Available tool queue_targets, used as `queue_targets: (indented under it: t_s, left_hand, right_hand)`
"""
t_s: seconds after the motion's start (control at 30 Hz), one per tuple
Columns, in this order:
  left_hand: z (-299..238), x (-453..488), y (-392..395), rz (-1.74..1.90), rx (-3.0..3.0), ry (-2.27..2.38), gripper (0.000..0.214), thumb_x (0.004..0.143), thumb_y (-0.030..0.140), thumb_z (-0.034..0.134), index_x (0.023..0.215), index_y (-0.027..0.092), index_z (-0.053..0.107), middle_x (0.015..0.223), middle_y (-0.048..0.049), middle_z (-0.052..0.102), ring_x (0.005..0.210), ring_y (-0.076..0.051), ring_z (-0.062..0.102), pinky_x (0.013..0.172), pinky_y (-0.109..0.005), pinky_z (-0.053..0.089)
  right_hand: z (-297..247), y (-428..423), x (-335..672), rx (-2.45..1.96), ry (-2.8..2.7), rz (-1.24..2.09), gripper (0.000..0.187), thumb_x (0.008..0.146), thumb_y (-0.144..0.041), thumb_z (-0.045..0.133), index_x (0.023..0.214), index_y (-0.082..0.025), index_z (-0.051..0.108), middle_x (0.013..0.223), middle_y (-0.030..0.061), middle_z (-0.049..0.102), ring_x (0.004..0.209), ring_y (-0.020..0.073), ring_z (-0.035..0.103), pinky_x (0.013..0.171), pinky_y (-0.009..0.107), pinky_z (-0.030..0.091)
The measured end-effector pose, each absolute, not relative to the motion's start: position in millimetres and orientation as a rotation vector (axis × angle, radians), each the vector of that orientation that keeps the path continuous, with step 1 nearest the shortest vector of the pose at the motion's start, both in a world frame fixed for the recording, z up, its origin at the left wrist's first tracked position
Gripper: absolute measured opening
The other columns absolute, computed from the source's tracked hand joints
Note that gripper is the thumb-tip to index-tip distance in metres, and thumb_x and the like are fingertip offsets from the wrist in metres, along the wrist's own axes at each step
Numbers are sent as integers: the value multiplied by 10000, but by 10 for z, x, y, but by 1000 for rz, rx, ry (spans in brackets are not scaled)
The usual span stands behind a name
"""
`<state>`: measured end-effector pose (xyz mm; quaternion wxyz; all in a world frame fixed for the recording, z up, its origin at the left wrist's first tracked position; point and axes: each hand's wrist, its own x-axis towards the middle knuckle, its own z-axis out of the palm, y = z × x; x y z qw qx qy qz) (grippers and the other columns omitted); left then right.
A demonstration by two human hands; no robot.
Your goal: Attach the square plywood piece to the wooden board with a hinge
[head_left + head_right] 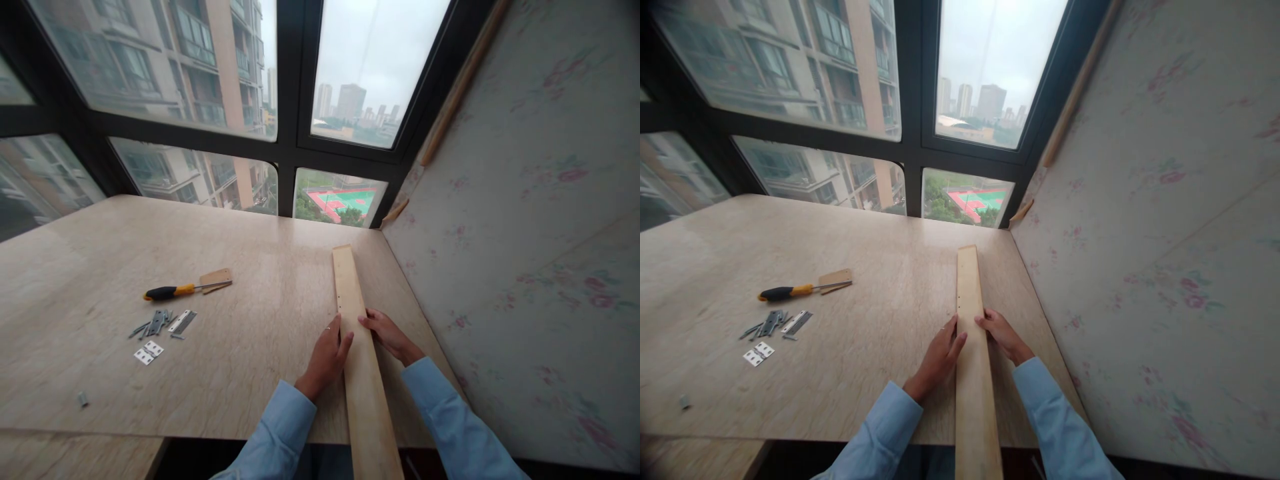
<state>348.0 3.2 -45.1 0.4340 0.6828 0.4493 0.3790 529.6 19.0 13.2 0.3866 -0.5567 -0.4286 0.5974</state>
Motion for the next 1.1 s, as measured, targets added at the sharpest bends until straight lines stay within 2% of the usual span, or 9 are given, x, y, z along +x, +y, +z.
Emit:
queue_targets:
  t_s: [0.2,0.3,0.43,0.6,0.8,1.1]
  left_hand:
    - [-449,3502,6,920,1872,1152,665,978,501,415,1485,72,416,1505,-221,452,1405,-315,446,1180,-508,345]
    - [-446,3508,-8,912,1932,1162,658,986,480,406,1490,56,405,1509,-229,442,1411,-314,439,1183,-513,346]
    - [-472,3517,-10,912,1982,1173,646,992,474,397,1491,63,410,1511,-218,442,1408,-306,446,1180,-508,357]
    - [-496,3528,-6,903,2029,1200,642,993,471,389,1494,70,412,1519,-213,433,1415,-303,436,1182,-504,354]
    - [-484,3531,-22,882,2065,1212,639,991,450,394,1486,47,412,1518,-235,421,1422,-320,422,1178,-521,353]
    - [-432,3537,-50,848,2099,1220,655,997,454,357,1474,9,410,1519,-247,415,1429,-316,412,1190,-490,341]
  right_hand:
    - [40,218,5395,-1549,-1282,1323,458,733,-464,703,1025,-110,710,996,109,761,835,250,691,724,365,539]
    - [-1,225,5420,-1620,-1379,1175,405,723,-438,686,963,-116,738,1002,115,763,905,281,688,766,370,526]
    - [-16,214,5418,-1731,-1467,984,306,728,-400,664,874,-149,762,965,113,773,900,299,698,785,371,502]
    - [34,210,5392,-1829,-1536,850,225,733,-344,661,818,-171,777,914,110,779,846,281,717,701,325,470]
    - [96,229,5373,-1941,-1558,765,68,644,-230,712,633,-174,749,753,111,763,721,249,697,640,300,424]
    - [64,40,5262,-1873,-1470,771,183,678,-196,654,798,-167,789,899,115,780,847,258,732,725,306,495]
